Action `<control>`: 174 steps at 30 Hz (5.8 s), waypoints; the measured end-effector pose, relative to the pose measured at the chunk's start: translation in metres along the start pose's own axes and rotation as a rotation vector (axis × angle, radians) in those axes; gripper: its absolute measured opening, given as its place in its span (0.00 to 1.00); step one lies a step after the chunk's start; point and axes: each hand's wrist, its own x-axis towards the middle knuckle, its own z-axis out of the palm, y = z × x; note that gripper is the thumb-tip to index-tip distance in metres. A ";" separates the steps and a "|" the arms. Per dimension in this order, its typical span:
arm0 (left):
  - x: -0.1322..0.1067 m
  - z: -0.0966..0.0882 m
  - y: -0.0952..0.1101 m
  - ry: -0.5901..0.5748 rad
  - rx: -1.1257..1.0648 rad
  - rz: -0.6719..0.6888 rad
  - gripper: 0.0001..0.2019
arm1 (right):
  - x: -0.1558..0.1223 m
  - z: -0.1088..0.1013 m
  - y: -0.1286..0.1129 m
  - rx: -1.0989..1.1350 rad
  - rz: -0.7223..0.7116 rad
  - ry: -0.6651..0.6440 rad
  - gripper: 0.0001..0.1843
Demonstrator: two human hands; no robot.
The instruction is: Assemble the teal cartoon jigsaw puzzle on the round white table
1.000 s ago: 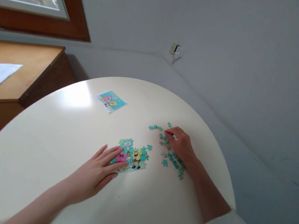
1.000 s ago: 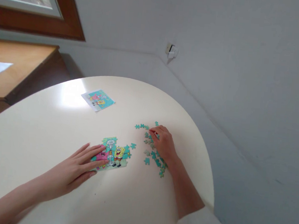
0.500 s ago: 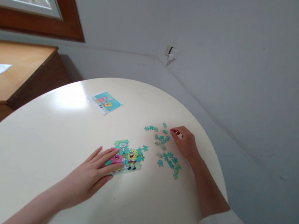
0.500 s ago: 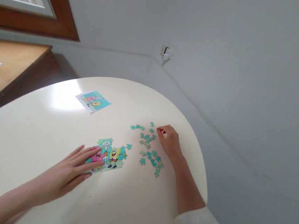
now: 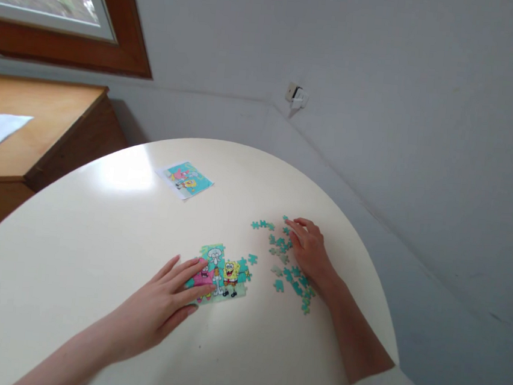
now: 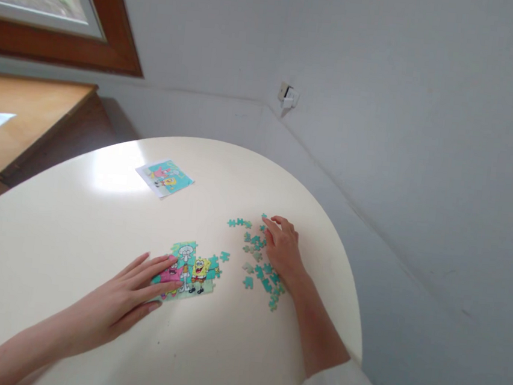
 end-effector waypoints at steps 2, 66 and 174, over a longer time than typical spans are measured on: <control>0.000 0.000 0.000 0.002 -0.007 -0.002 0.22 | -0.001 0.003 -0.001 -0.021 0.021 -0.047 0.18; 0.005 -0.010 0.009 -0.009 -0.104 -0.050 0.19 | 0.007 0.021 -0.104 0.798 0.109 -0.493 0.07; 0.005 -0.010 0.009 0.017 -0.113 -0.041 0.19 | 0.013 0.012 -0.099 0.709 -0.184 -0.590 0.07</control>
